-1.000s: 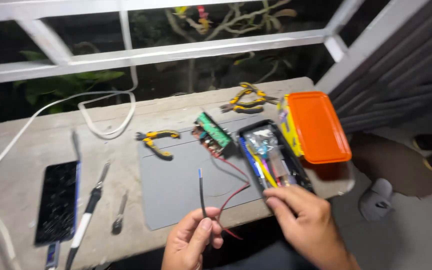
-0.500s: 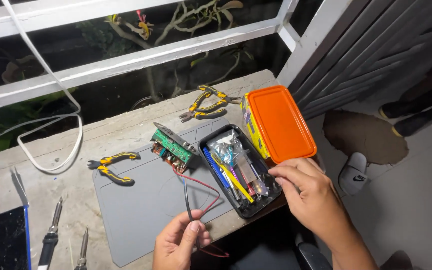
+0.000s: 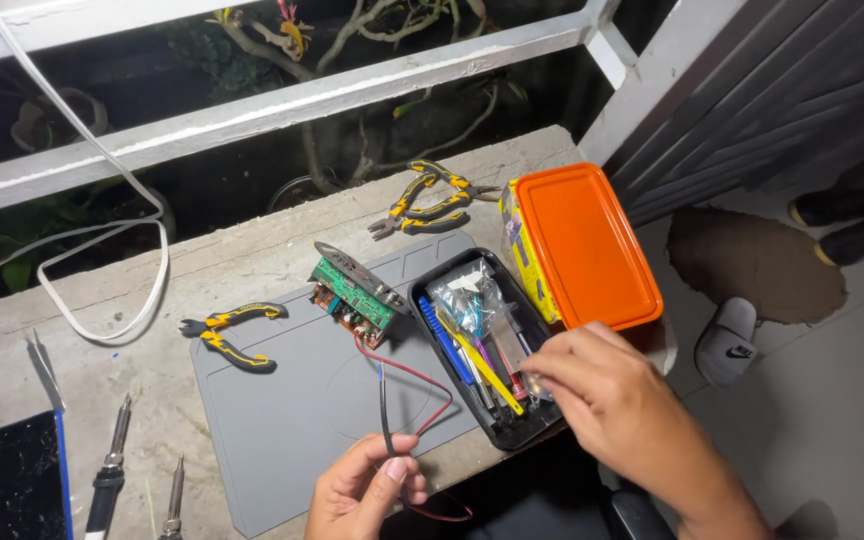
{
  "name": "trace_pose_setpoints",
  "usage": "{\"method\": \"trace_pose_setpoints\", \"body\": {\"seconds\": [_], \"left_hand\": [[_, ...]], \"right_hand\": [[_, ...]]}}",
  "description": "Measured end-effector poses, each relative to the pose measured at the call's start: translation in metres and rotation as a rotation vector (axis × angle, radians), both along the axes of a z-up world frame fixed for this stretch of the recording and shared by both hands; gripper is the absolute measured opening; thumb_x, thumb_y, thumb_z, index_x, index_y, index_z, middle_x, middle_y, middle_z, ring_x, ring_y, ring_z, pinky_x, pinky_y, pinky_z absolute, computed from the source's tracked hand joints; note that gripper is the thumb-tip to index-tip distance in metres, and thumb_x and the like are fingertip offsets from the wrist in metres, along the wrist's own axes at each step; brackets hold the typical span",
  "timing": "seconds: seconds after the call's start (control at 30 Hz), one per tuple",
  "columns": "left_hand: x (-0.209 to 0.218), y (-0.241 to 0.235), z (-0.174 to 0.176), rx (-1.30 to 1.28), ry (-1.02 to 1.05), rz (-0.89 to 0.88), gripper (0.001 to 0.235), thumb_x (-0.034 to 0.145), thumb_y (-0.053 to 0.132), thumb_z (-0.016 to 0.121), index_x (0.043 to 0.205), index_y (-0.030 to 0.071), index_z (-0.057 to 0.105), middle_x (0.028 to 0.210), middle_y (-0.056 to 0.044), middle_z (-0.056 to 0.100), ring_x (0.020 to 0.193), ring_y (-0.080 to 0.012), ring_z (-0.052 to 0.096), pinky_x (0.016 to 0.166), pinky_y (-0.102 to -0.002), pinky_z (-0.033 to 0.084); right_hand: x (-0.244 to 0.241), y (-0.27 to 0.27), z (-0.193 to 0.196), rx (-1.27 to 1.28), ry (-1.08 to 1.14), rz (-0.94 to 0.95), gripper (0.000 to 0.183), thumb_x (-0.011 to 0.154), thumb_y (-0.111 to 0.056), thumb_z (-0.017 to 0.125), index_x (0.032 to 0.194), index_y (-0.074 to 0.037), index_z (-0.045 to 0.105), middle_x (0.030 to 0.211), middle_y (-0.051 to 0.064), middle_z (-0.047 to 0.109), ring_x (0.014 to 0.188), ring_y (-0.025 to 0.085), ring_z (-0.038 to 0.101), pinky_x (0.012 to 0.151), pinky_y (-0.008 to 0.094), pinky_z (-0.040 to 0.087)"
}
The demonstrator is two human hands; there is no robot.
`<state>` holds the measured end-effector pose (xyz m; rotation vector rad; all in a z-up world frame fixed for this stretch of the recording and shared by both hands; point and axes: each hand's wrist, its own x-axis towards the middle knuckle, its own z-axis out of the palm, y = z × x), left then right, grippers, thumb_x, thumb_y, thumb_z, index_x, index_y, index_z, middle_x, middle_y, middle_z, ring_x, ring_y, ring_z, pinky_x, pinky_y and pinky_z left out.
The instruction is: The person twists the ends of two wires together and then uses a soldering iron to apply solder to the connection. They then pick up a circuit board and insert the soldered wire into a component on the board.
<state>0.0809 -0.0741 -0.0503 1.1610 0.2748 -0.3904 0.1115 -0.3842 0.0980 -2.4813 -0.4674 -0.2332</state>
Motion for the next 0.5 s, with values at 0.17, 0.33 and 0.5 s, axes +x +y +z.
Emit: {"method": "trace_pose_setpoints", "body": {"seconds": [0.17, 0.33, 0.5], "left_hand": [[0.001, 0.001, -0.006, -0.014, 0.049, -0.014, 0.027, 0.099, -0.001, 0.080, 0.118, -0.017, 0.091, 0.095, -0.024, 0.075, 0.076, -0.0414, 0.085, 0.074, -0.050, 0.078], [-0.002, -0.007, -0.022, -0.077, -0.150, 0.054, 0.021, 0.096, -0.006, 0.080, 0.108, -0.020, 0.091, 0.095, -0.024, 0.074, 0.065, -0.0382, 0.081, 0.057, -0.044, 0.074], [0.002, -0.006, -0.020, -0.074, -0.028, 0.045, 0.021, 0.096, -0.008, 0.082, 0.108, -0.022, 0.093, 0.095, -0.024, 0.075, 0.066, -0.0403, 0.083, 0.062, -0.047, 0.078]], "right_hand": [[0.029, 0.009, 0.001, -0.049, -0.071, -0.023, 0.018, 0.103, -0.007, 0.079, 0.121, -0.004, 0.081, 0.109, 0.005, 0.077, 0.101, 0.025, 0.071, 0.089, 0.040, 0.059], [0.055, 0.025, -0.010, -0.289, 0.014, -0.002, 0.043, 0.095, -0.016, 0.085, 0.136, -0.028, 0.081, 0.141, 0.011, 0.066, 0.134, 0.036, 0.059, 0.086, 0.058, 0.062], [0.068, 0.029, -0.027, -0.426, 0.026, 0.005, 0.036, 0.103, -0.030, 0.073, 0.140, -0.030, 0.077, 0.158, 0.018, 0.055, 0.144, 0.044, 0.049, 0.105, 0.066, 0.054]]}}
